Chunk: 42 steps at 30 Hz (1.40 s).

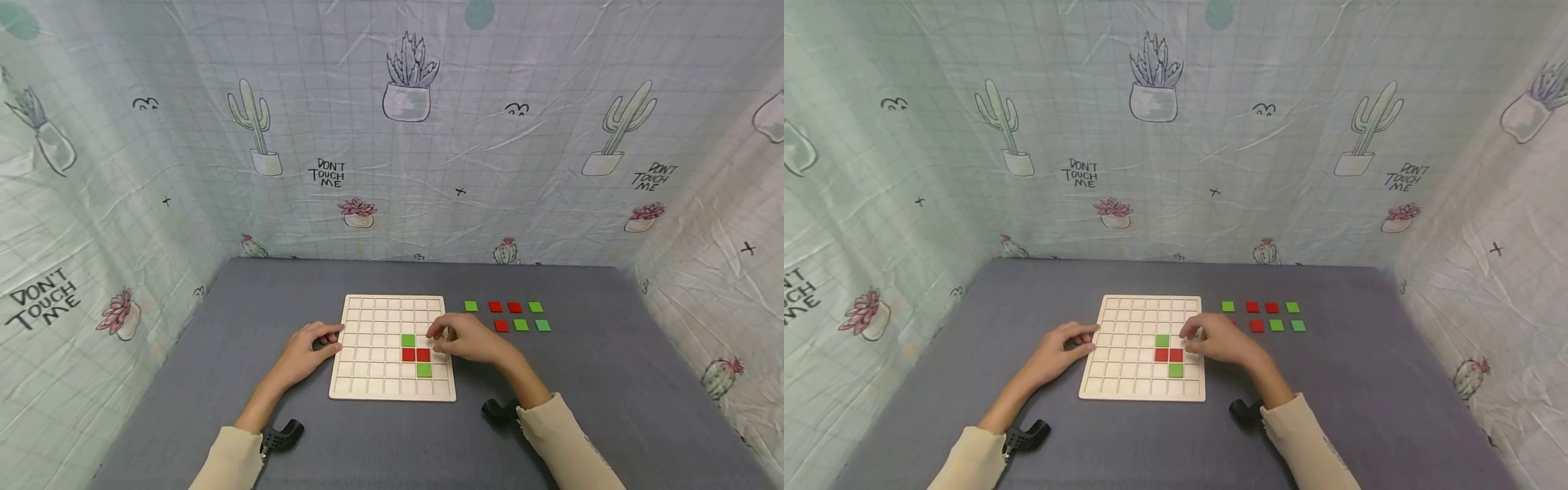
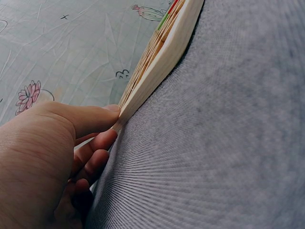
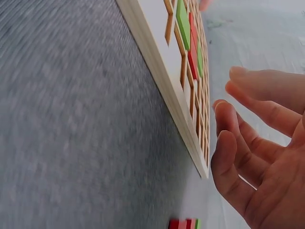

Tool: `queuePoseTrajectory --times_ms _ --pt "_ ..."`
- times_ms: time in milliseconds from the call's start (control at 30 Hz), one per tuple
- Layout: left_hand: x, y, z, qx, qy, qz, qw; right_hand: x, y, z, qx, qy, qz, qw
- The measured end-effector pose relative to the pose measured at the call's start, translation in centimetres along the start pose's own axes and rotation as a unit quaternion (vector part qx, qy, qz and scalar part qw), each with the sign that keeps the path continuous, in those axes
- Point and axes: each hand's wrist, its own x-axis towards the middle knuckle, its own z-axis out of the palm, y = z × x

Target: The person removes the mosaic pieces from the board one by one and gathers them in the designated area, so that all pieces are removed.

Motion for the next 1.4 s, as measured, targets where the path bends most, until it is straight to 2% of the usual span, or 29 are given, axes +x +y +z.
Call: queuePoseTrajectory --times_ms 200,400,600,1400 --pt "0.0 0.0 -0.1 -0.002 0.001 0.002 1.0000 1.0 -0.5 0.7 0.003 -0.033 0.000 0.9995" --pt "0.0 0.1 0.0 0.005 0.000 0.000 1.0000 1.6 -0.8 1.1 -0.019 -0.048 -0.003 0.9987" --pt "0.0 0.2 0.0 0.004 -0.001 -0.006 1.0000 1.8 -1.2 1.2 -0.052 -0.055 -0.004 0.9972" --pt "-0.1 0.2 -0.1 -0.007 -0.003 0.000 1.0000 2.1 -2.1 1.0 -0.071 -0.074 0.000 0.9947"
